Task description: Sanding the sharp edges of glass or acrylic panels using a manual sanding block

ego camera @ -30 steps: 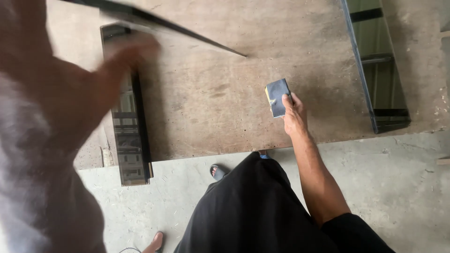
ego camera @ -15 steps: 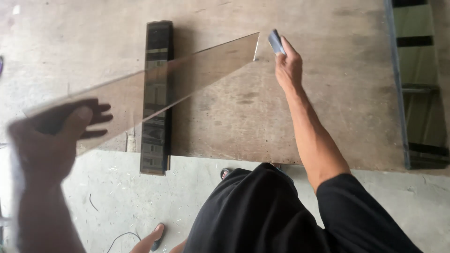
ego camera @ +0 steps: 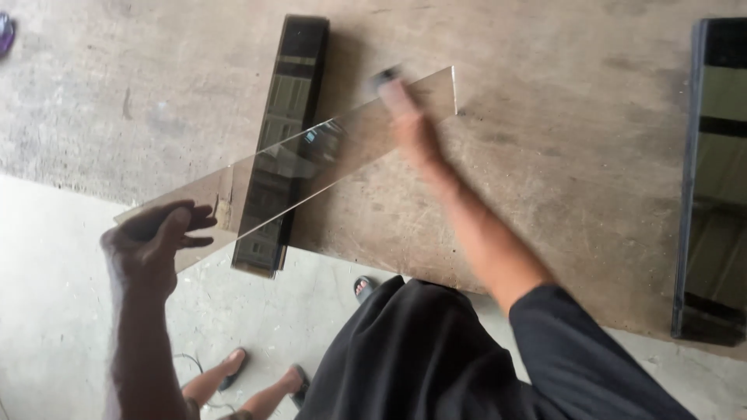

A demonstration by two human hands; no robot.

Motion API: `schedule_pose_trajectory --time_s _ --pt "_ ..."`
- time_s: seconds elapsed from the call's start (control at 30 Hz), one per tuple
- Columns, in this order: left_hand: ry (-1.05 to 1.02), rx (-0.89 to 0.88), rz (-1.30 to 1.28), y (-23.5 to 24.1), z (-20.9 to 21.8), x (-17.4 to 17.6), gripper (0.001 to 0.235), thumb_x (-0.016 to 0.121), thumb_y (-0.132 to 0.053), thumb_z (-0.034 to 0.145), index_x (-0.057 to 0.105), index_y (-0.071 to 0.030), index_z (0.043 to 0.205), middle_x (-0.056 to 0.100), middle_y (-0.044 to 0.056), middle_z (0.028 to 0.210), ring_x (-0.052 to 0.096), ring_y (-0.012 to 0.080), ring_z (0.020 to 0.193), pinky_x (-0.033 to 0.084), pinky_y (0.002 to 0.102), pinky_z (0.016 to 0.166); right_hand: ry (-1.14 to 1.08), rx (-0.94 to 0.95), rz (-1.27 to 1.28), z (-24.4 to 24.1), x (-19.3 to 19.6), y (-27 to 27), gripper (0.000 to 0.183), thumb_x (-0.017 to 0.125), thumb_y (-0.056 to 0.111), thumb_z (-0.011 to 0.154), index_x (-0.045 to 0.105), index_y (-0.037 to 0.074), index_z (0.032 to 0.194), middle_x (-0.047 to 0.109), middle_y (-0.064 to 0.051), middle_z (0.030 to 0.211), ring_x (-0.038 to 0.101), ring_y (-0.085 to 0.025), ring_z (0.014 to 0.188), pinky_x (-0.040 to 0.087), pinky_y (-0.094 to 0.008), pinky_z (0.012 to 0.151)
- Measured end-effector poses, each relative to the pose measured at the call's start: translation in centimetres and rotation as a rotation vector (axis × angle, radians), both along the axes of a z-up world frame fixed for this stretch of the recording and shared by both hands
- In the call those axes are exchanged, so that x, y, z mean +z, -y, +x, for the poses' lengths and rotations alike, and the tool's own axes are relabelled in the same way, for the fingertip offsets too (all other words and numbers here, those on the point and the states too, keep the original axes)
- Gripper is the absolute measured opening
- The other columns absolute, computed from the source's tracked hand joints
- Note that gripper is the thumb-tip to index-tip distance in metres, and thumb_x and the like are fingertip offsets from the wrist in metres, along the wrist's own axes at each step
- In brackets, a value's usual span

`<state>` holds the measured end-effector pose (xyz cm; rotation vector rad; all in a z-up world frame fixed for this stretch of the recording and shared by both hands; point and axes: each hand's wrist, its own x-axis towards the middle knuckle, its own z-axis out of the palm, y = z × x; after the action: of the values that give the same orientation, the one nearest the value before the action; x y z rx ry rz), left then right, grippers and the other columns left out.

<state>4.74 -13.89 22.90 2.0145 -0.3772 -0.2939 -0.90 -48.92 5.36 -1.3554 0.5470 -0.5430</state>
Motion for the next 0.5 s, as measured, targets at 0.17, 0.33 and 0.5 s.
schedule_pose_trajectory --time_s 0.17,0.33,0.5 --pt "-0.028 0.005 -0.064 -1.1 0.6 -1.7 0.017 0.061 -0.004 0.104 0.067 0.009 0.113 0.073 0.024 0.105 0.077 0.0340 0.090 0.066 0.037 0.063 -0.001 0.009 -0.929 1.6 -10.1 5.9 0.067 0.038 -0.023 0.079 0.055 -0.004 0.141 0.056 -0.024 0.141 0.052 -0.036 0.134 0.041 -0.038 0.118" --pt "-0.081 0.081 -0.050 -1.8 0.4 -3.0 0.012 0.061 0.002 0.102 0.070 0.004 0.110 0.074 0.021 0.104 0.078 0.0287 0.089 0.066 0.033 0.067 0.310 0.093 -0.715 1.7 2.6 -15.8 0.036 0.056 -0.018 0.097 0.058 0.000 0.129 0.059 -0.019 0.130 0.060 -0.032 0.124 0.053 -0.040 0.115" --pt "-0.101 0.056 -0.332 -3.7 -0.5 -6.3 0.028 0.068 -0.004 0.101 0.062 0.017 0.118 0.067 0.037 0.103 0.073 0.0467 0.092 0.064 0.059 0.071 -0.058 -0.008 -0.859 -0.6 5.5 -12.4 0.034 0.063 -0.009 0.079 0.073 -0.005 0.112 0.072 -0.035 0.101 0.069 -0.055 0.096 0.057 -0.057 0.095"
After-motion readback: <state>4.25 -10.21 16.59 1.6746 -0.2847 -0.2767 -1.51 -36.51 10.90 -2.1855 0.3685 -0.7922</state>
